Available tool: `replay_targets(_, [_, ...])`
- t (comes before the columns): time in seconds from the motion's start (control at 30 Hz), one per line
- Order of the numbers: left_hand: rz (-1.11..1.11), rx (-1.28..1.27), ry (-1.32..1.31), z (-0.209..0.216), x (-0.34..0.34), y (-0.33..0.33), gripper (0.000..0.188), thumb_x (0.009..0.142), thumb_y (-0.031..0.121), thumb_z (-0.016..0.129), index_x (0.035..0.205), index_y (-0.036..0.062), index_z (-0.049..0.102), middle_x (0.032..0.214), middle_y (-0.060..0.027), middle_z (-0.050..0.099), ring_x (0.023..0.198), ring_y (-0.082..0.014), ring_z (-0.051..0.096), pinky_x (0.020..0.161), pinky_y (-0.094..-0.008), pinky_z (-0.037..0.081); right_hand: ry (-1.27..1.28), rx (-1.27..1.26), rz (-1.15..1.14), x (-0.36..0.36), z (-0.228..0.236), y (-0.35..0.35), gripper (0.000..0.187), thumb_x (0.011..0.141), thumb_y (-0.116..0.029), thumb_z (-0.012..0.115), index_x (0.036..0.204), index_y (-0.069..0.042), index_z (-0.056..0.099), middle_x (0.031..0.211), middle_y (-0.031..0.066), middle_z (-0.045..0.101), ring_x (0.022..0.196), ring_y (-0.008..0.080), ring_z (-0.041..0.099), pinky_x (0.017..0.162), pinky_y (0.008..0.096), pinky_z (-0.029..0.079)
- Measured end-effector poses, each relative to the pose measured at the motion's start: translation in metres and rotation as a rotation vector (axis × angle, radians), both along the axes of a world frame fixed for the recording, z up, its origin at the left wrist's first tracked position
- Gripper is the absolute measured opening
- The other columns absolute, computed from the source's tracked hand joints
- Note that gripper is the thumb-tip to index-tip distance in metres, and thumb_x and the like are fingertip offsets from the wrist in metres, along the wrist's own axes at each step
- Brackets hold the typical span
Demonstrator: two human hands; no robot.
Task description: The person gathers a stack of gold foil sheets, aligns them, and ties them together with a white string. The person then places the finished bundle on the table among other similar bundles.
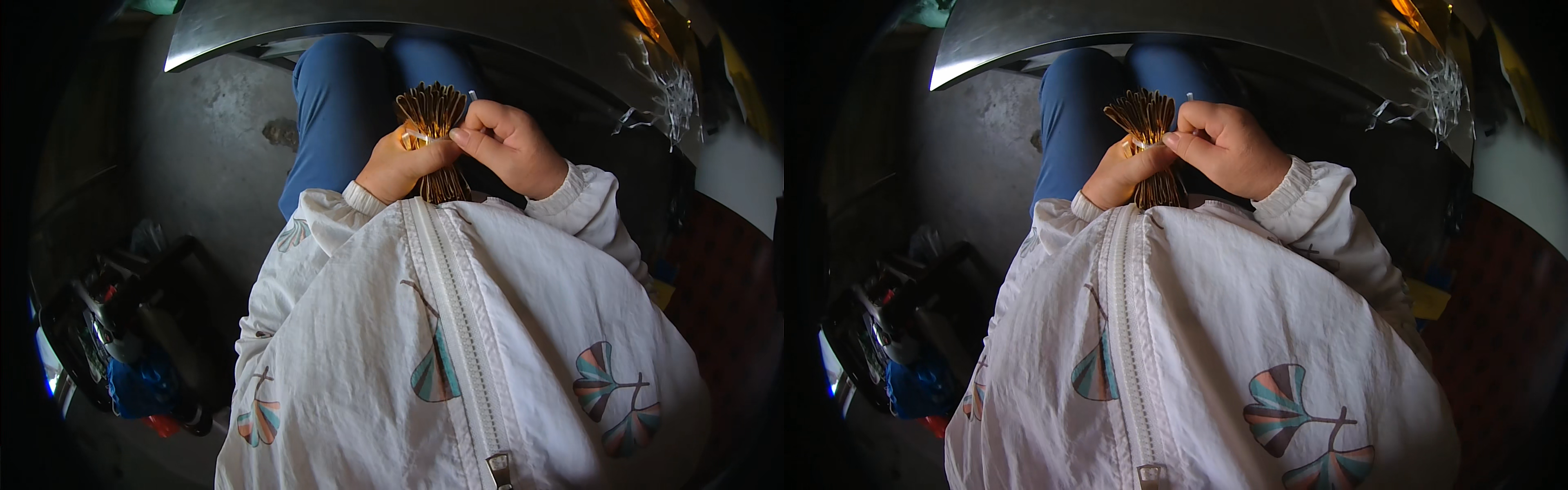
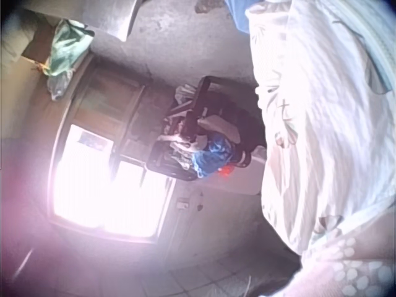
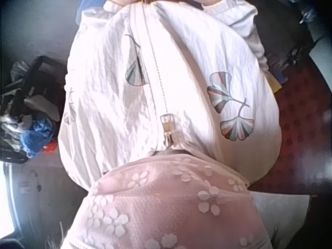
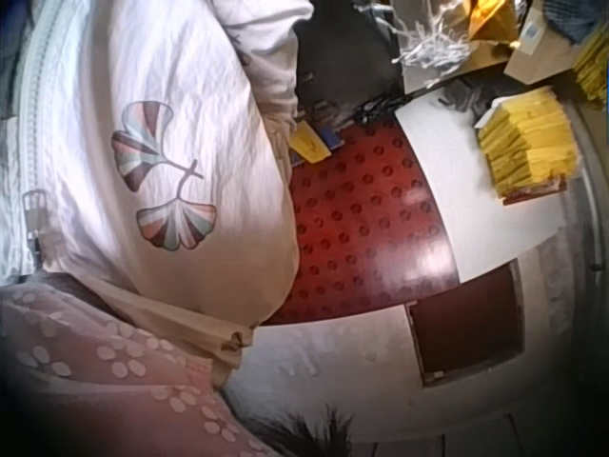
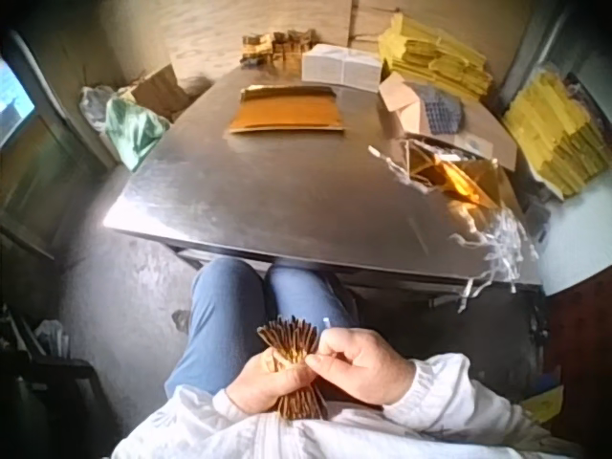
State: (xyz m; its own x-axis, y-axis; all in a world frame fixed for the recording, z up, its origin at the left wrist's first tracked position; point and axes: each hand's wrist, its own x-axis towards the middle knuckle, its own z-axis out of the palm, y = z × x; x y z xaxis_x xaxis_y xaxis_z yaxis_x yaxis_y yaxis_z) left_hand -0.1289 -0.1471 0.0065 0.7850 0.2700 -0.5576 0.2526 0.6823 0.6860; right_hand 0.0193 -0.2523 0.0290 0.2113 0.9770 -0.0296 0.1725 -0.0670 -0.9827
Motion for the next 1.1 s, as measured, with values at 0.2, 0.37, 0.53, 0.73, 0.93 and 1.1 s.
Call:
replay_targets(0.2, [-0.053,0.085,0.051,0.003,-0.002,-0.003,0.032,0.072,0.015,0.073,0.099,0.0027,0.06,0.089,-0.0006,0.061,0.079,-0.0114,0.058,0.073,-0.0256,0.048,0.078,-0.109,-0.027,-0.005,-0.001,-0.001,0.016,0.087,-0.01,0.059,0.074,-0.003,0.051,0.06,-0.0026,0.047,0.057,0.0047,0.042,0.05,0.0224,0.036])
replay_targets(0.37, [-0.018,0.11,0.003,-0.001,-0.001,-0.005,0.036,0.072,0.017,0.074,0.102,0.0035,0.059,0.091,-0.0018,0.062,0.081,-0.012,0.058,0.074,-0.0259,0.048,0.234,-0.103,-0.046,-0.007,-0.01,-0.002,0.012,0.086,-0.013,0.06,0.083,-0.004,0.054,0.07,-0.0018,0.052,0.065,0.0044,0.047,0.057,0.0212,0.039])
replay_targets(0.53, [-0.04,0.072,-0.012,-0.002,-0.002,-0.007,0.039,0.076,0.017,0.073,0.11,0.0052,0.058,0.097,-0.0032,0.062,0.085,-0.014,0.06,0.079,-0.0261,0.048,0.749,-0.233,-0.046,-0.003,-0.013,-0.015,0.02,0.081,-0.009,0.054,0.101,-0.005,0.05,0.085,0.0002,0.055,0.079,0.008,0.052,0.068,0.0243,0.042])
replay_targets(0.73, [-0.069,-0.029,-0.053,0.0,0.001,-0.007,0.04,0.076,0.016,0.074,0.111,0.0046,0.058,0.1,-0.0049,0.063,0.089,-0.0159,0.061,0.083,-0.0277,0.048,0.338,-0.095,-0.059,-0.014,-0.022,-0.024,0.034,0.075,0.004,0.047,0.109,0.001,0.044,0.087,0.0048,0.057,0.074,0.0109,0.057,0.07,0.0235,0.049])
replay_targets(0.93, [-0.103,-0.015,-0.02,-0.001,0.004,-0.008,0.041,0.076,0.018,0.076,0.111,0.0037,0.058,0.1,-0.0048,0.064,0.09,-0.0166,0.061,0.084,-0.0287,0.049,-0.093,0.096,-0.149,-0.014,-0.025,-0.038,0.025,0.074,0.002,0.065,0.098,-0.002,0.062,0.085,0.0063,0.06,0.068,0.0098,0.057,0.059,0.0212,0.047])
replay_targets(1.1, [-0.019,-0.058,-0.07,-0.001,0.005,-0.015,0.037,0.074,0.012,0.077,0.105,0.0023,0.059,0.094,-0.0033,0.064,0.085,-0.0135,0.06,0.079,-0.0268,0.049,-0.175,0.136,-0.084,-0.009,-0.025,-0.039,0.025,0.072,0.003,0.065,0.097,-0.003,0.063,0.085,0.0071,0.06,0.073,0.0163,0.06,0.065,0.0258,0.049])
